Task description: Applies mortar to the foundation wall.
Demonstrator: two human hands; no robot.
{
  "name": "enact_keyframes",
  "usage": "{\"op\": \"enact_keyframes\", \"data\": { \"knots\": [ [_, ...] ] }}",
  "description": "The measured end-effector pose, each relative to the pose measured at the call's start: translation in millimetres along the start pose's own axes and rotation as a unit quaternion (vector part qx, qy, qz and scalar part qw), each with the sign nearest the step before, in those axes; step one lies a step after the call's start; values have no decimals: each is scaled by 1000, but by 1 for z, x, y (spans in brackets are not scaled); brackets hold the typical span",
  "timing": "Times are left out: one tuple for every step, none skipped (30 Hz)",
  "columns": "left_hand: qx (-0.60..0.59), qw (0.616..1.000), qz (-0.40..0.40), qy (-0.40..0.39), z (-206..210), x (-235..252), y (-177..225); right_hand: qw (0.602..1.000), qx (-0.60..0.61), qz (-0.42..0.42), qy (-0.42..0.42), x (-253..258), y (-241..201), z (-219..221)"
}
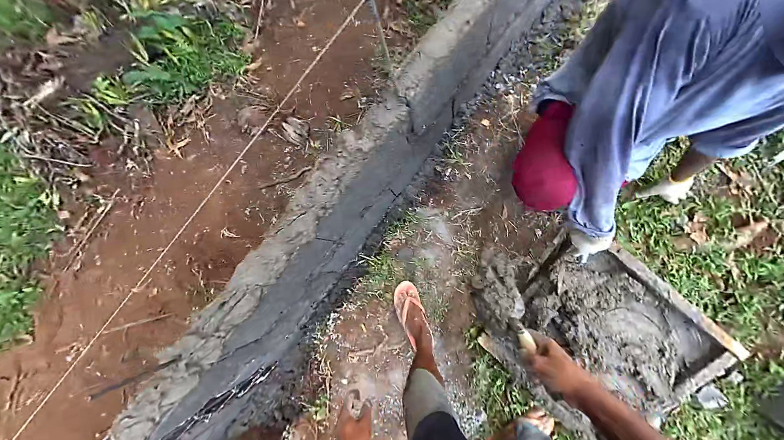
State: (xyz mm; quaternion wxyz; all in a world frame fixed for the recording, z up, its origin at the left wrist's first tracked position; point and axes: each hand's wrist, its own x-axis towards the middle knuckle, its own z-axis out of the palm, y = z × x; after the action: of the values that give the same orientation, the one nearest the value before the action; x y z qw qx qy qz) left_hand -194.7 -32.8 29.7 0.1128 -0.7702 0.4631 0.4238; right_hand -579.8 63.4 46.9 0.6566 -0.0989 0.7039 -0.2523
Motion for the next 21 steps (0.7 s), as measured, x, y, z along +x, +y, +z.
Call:
{"op": "enact_keyframes", "data": {
  "knots": [
    [1, 1000, -13, -10, -4, 1, -8, 1000, 10, -11, -15, 11, -22, 20],
    [-1, 1000, -21, -19, -7, 3, -18, 999, 21, -17, -30, 24, -45, 40],
    [-3, 999, -26, -29, -9, 5, -28, 998, 29, -23, -42, 36, -72, 60],
    [-19, 998, -28, -43, -10, 10, -39, 997, 41, -33, -53, 46, -104, 80],
    [-36, 997, -32, -62, -12, 15, -46, 996, 55, -44, -61, 54, -139, 100],
    [-51, 995, -41, -81, -17, 20, -52, 994, 71, -54, -68, 62, -173, 119],
    [-64, 992, -53, -96, -24, 24, -54, 991, 92, -64, -79, 71, -207, 136],
    [-76, 989, -67, -104, -34, 27, -52, 986, 123, -73, -90, 82, -237, 150],
    [-90, 987, -78, -105, -44, 31, -48, 978, 162, -83, -104, 93, -266, 163],
    [-103, 986, -85, -101, -55, 36, -43, 967, 206, -90, -120, 104, -294, 174],
    [-117, 985, -89, -94, -68, 43, -39, 954, 251, -95, -135, 117, -317, 183],
    [-131, 984, -85, -84, -81, 49, -33, 938, 292, -100, -155, 132, -337, 189],
    [-146, 984, -79, -70, -94, 55, -28, 922, 326, -108, -179, 149, -353, 192],
    [-158, 983, -71, -56, -107, 63, -23, 904, 355, -120, -204, 169, -366, 193],
    [-161, 984, -63, -41, -119, 73, -19, 884, 383, -134, -231, 189, -379, 192],
    [-160, 985, -58, -27, -129, 82, -17, 860, 418, -144, -254, 208, -390, 188],
    [-160, 985, -55, -14, -140, 88, -15, 830, 464, -145, -273, 227, -398, 184],
    [-165, 985, -54, -2, -149, 93, -12, 797, 511, -136, -293, 243, -402, 180],
    [-170, 984, -58, 5, -156, 99, -10, 764, 550, -122, -314, 257, -404, 175],
    [-173, 983, -63, 9, -160, 105, -9, 742, 571, -109, -334, 266, -403, 171],
    [-176, 982, -69, 8, -161, 111, -11, 732, 577, -103, -348, 271, -401, 168]
  ]
}}
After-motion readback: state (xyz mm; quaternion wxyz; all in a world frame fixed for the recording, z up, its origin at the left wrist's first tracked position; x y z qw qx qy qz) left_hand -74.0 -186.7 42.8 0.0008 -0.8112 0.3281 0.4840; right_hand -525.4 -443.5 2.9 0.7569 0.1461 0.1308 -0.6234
